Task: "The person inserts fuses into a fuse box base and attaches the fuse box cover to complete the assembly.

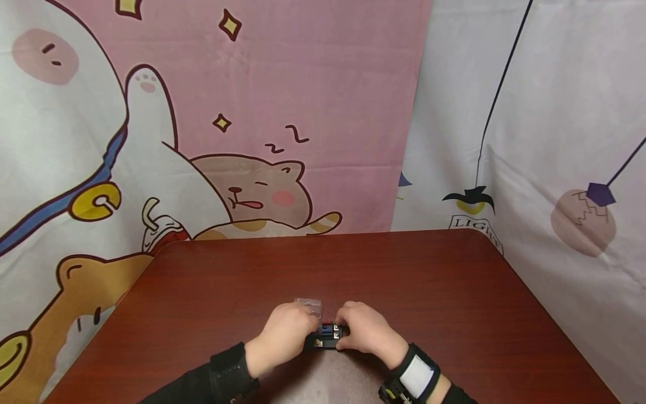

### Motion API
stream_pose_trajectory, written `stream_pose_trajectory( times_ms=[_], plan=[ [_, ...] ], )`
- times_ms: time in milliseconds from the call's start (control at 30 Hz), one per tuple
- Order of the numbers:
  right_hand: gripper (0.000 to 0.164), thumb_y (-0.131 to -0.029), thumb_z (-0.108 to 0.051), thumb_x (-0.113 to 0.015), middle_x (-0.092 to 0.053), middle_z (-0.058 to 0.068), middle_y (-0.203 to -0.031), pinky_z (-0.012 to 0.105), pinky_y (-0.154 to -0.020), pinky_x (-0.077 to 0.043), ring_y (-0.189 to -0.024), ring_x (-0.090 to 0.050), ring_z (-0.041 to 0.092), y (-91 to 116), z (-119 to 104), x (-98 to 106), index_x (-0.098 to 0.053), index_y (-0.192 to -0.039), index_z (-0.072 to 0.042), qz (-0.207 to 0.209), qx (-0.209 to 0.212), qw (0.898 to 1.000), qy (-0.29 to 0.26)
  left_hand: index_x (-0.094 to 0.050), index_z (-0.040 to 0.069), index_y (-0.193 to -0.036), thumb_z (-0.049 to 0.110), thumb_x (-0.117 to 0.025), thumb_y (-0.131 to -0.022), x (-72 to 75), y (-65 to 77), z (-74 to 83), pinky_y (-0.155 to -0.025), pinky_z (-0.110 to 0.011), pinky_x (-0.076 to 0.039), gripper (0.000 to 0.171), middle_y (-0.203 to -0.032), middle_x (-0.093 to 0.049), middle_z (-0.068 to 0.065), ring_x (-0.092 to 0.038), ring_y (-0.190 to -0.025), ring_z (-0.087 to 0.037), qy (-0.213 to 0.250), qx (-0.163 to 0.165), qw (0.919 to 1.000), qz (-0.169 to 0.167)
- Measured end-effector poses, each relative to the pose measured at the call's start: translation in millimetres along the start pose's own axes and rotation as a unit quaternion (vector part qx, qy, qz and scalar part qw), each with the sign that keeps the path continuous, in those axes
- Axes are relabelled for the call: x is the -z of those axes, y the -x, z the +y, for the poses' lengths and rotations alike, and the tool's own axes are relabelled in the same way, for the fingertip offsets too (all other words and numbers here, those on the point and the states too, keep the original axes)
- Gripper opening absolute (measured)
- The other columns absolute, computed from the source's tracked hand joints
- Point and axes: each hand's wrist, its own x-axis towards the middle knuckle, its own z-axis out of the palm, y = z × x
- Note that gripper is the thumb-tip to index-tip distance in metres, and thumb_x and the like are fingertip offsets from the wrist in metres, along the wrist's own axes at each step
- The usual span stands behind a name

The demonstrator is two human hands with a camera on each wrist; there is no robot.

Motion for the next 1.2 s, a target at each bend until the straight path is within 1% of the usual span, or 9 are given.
stream_pose_trajectory(
  times_ms=[133, 333, 500, 667, 800, 900, 1000, 1100, 1200],
  plan=[
    [0.03, -0.069, -0.024, -0.089, -0.056, -0.009, -0.084, 0.03, -0.066, -0.046, -0.072, -0.047, 0.006, 0.5, 0.6, 0.6, -0.07, -0.09, -0.014, 0.002, 0.007, 1.0, 0.0, -0.072, 0.025, -0.068, 0.016, -0.082, -0.077, 1.7, -1.7, 4.0, -0.055, -0.026, -0.047, 0.016, -0.07, -0.061, 0.01, -0.058, -0.068, -0.009, -0.02, -0.002, 0.9998, 0.001],
    [0.03, -0.07, -0.024, -0.088, -0.056, -0.009, -0.085, 0.03, -0.066, -0.046, -0.073, -0.048, 0.006, 0.2, 0.6, 0.9, -0.07, -0.091, -0.014, 0.0, 0.002, 1.0, -0.001, -0.072, 0.025, -0.069, 0.017, -0.082, -0.077, 4.2, -2.2, 5.7, -0.056, -0.027, -0.048, 0.015, -0.071, -0.062, 0.009, -0.059, -0.069, -0.009, -0.02, 0.009, 0.9997, -0.01],
    [0.03, -0.069, -0.024, -0.089, -0.056, -0.009, -0.085, 0.03, -0.066, -0.046, -0.073, -0.048, 0.005, -0.1, 0.7, 0.7, -0.07, -0.091, -0.014, 0.0, 0.002, 1.0, -0.002, -0.072, 0.024, -0.069, 0.016, -0.083, -0.075, 3.4, -1.8, 5.2, -0.056, -0.027, -0.048, 0.014, -0.071, -0.063, 0.009, -0.059, -0.069, -0.009, -0.02, 0.01, 0.9997, -0.009],
    [0.03, -0.069, -0.024, -0.089, -0.056, -0.009, -0.084, 0.03, -0.065, -0.045, -0.072, -0.047, 0.006, -0.2, 0.5, 0.4, -0.07, -0.09, -0.013, 0.001, 0.001, 1.0, -0.003, -0.071, 0.025, -0.069, 0.014, -0.084, -0.073, 1.1, -1.2, 2.0, -0.058, -0.027, -0.049, 0.017, -0.071, -0.062, 0.01, -0.06, -0.07, -0.008, -0.003, 0.009, 0.9999, -0.011],
    [0.03, -0.069, -0.024, -0.089, -0.055, -0.009, -0.084, 0.03, -0.065, -0.045, -0.072, -0.047, 0.006, 0.1, 0.1, 0.4, -0.07, -0.09, -0.013, -0.002, -0.006, 1.0, -0.005, -0.071, 0.026, -0.07, 0.011, -0.084, -0.072, 0.6, -0.8, -1.1, -0.057, -0.026, -0.049, 0.02, -0.071, -0.062, 0.011, -0.061, -0.07, -0.008, 0.016, 0.009, 0.9998, -0.01],
    [0.03, -0.069, -0.024, -0.089, -0.055, -0.009, -0.084, 0.03, -0.065, -0.046, -0.072, -0.048, 0.006, 0.1, 0.4, 0.5, -0.07, -0.09, -0.014, -0.001, -0.006, 1.0, -0.002, -0.072, 0.025, -0.073, 0.013, -0.083, -0.074, 3.0, -0.8, -3.6, -0.056, -0.026, -0.048, 0.017, -0.072, -0.062, 0.011, -0.061, -0.069, -0.008, 0.035, 0.012, 0.9993, -0.012],
    [0.03, -0.069, -0.025, -0.089, -0.056, -0.009, -0.084, 0.03, -0.066, -0.046, -0.072, -0.048, 0.006, -0.1, 0.7, 0.4, -0.07, -0.09, -0.014, -0.001, -0.003, 1.0, -0.002, -0.071, 0.025, -0.073, 0.019, -0.084, -0.077, 7.1, -1.6, -7.4, -0.055, -0.025, -0.047, 0.015, -0.071, -0.06, 0.013, -0.059, -0.067, -0.006, 0.075, 0.021, 0.9965, -0.029],
    [0.03, -0.07, -0.025, -0.089, -0.056, -0.009, -0.085, 0.029, -0.066, -0.046, -0.072, -0.048, 0.005, 0.0, 0.2, 0.7, -0.071, -0.091, -0.014, -0.005, -0.004, 1.0, -0.007, -0.07, 0.026, -0.071, 0.023, -0.084, -0.079, 10.1, -3.9, -12.5, -0.055, -0.022, -0.044, 0.016, -0.067, -0.057, 0.016, -0.053, -0.063, -0.002, 0.129, 0.029, 0.9901, -0.049],
    [0.031, -0.07, -0.025, -0.089, -0.056, -0.008, -0.085, 0.03, -0.065, -0.046, -0.072, -0.048, 0.006, 0.5, -0.7, 1.3, -0.071, -0.091, -0.014, -0.009, -0.009, 1.0, -0.011, -0.071, 0.026, -0.071, 0.022, -0.083, -0.08, 12.9, -6.8, -18.5, -0.053, -0.019, -0.04, 0.015, -0.066, -0.055, 0.018, -0.048, -0.06, 0.001, 0.173, 0.033, 0.9829, -0.053]
  ],
)
